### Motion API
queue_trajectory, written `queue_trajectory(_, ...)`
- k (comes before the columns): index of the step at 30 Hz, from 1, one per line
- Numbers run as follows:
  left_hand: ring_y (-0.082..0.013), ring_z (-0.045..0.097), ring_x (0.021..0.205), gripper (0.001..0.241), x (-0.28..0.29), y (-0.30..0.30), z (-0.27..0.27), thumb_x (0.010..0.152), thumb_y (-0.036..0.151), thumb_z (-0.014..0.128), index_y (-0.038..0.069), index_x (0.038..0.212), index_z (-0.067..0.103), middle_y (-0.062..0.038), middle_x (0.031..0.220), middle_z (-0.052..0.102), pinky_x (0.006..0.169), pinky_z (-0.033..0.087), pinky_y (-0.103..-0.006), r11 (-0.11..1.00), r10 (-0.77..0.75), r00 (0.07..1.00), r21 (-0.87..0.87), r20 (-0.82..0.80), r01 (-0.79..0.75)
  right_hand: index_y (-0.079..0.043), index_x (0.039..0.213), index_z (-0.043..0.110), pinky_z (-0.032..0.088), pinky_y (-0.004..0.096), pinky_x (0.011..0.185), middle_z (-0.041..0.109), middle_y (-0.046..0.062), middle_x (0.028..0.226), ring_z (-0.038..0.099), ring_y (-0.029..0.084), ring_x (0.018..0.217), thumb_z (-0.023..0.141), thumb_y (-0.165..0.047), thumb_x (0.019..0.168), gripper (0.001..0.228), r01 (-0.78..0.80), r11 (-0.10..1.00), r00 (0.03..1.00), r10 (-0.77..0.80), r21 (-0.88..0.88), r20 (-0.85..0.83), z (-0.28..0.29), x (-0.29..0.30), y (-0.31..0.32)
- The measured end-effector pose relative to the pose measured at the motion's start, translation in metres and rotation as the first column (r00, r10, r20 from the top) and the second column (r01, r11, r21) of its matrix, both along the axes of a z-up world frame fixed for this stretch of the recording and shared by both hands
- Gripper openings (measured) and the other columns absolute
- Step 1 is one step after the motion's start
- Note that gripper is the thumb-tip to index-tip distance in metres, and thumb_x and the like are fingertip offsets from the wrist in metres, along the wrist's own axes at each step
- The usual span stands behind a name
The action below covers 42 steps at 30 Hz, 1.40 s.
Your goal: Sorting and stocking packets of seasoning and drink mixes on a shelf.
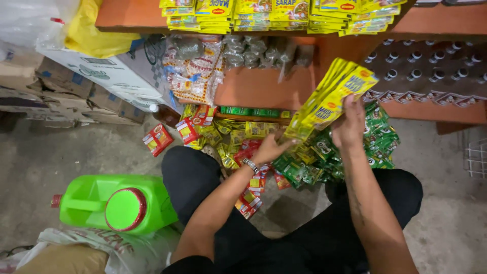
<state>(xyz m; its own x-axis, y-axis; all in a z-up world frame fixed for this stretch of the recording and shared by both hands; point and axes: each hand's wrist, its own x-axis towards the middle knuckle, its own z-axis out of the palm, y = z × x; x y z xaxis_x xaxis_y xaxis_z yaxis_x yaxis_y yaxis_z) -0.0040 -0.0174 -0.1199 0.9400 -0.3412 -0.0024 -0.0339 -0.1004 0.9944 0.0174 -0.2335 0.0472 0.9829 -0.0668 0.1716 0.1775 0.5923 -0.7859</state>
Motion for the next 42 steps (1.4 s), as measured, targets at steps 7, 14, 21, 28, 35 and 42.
queue_trajectory(7, -0.0238, 0.071, 0.107, 0.047, 0.003, 0.015, -0.051, 0.095, 0.029, 0.069, -0.005, 0.128, 0.064, -0.017, 0.117, 0.074, 0.093, 0.053, -0.0365, 0.981, -0.078, 0.989, 0.184, 0.124, 0.054, -0.007, 0.148, 0.05, 0.051, 0.039, 0.116, 0.062, 0.004, 0.14, 0.062, 0.018, 0.129, 0.058, -0.028, 0.115, 0.04, 0.101, 0.992, 0.99, -0.108, 0.08, 0.095, 0.004, 0.004, -0.029)
queue_trajectory(14, -0.0207, 0.074, 0.086, 0.039, 0.016, 0.02, -0.042, 0.096, 0.033, 0.067, 0.002, 0.118, 0.072, -0.016, 0.1, 0.078, 0.078, 0.057, -0.0381, 0.936, 0.022, 0.999, 0.351, -0.029, -0.01, -0.004, 0.148, 0.048, 0.053, 0.039, 0.116, 0.061, 0.006, 0.141, 0.062, 0.019, 0.131, 0.058, -0.032, 0.111, 0.047, 0.117, 0.991, 0.99, -0.121, 0.06, 0.079, 0.027, -0.004, -0.023)
queue_trajectory(21, -0.0158, 0.066, 0.096, 0.035, 0.033, 0.022, -0.077, 0.11, 0.028, 0.051, -0.001, 0.12, 0.066, -0.01, 0.109, 0.073, 0.082, 0.055, -0.0335, 0.962, 0.231, 0.965, -0.122, -0.124, -0.246, -0.004, 0.144, 0.05, 0.059, 0.037, 0.099, 0.064, 0.01, 0.132, 0.068, 0.02, 0.115, 0.06, -0.034, 0.105, 0.05, -0.011, 0.997, 0.989, -0.001, -0.079, -0.146, -0.003, -0.003, -0.006)
queue_trajectory(28, -0.0186, 0.073, 0.1, 0.046, 0.024, 0.035, 0.041, 0.11, 0.04, 0.038, 0.008, 0.139, 0.055, -0.008, 0.124, 0.07, 0.078, 0.061, -0.0444, 0.785, 0.059, 0.825, -0.484, -0.562, -0.386, 0.0, 0.131, 0.062, 0.057, 0.032, 0.084, 0.071, 0.006, 0.111, 0.067, 0.015, 0.094, 0.063, -0.029, 0.103, 0.041, -0.268, 0.898, 0.921, 0.132, -0.35, -0.366, -0.055, -0.008, 0.023)
queue_trajectory(35, -0.0239, 0.068, 0.116, 0.052, 0.017, 0.035, 0.055, 0.111, 0.045, 0.037, 0.006, 0.142, 0.054, -0.011, 0.135, 0.066, 0.099, 0.058, -0.0419, 0.691, -0.094, 0.796, -0.615, -0.597, -0.38, 0.0, 0.123, 0.064, 0.054, 0.032, 0.088, 0.072, 0.007, 0.108, 0.064, 0.011, 0.098, 0.063, -0.03, 0.102, 0.036, -0.211, 0.612, 0.977, 0.145, -0.762, -0.153, -0.024, -0.028, 0.056)
queue_trajectory(42, -0.0205, 0.048, 0.137, 0.072, 0.006, 0.032, 0.088, 0.105, 0.06, 0.036, 0.009, 0.157, 0.037, -0.006, 0.152, 0.05, 0.114, 0.039, -0.0381, 0.74, 0.057, 0.883, -0.573, -0.467, -0.351, 0.0, 0.12, 0.067, 0.048, 0.039, 0.101, 0.066, 0.018, 0.123, 0.061, 0.024, 0.116, 0.061, -0.028, 0.107, 0.032, 0.279, 0.356, 0.943, 0.073, -0.892, 0.324, -0.036, -0.026, 0.081)
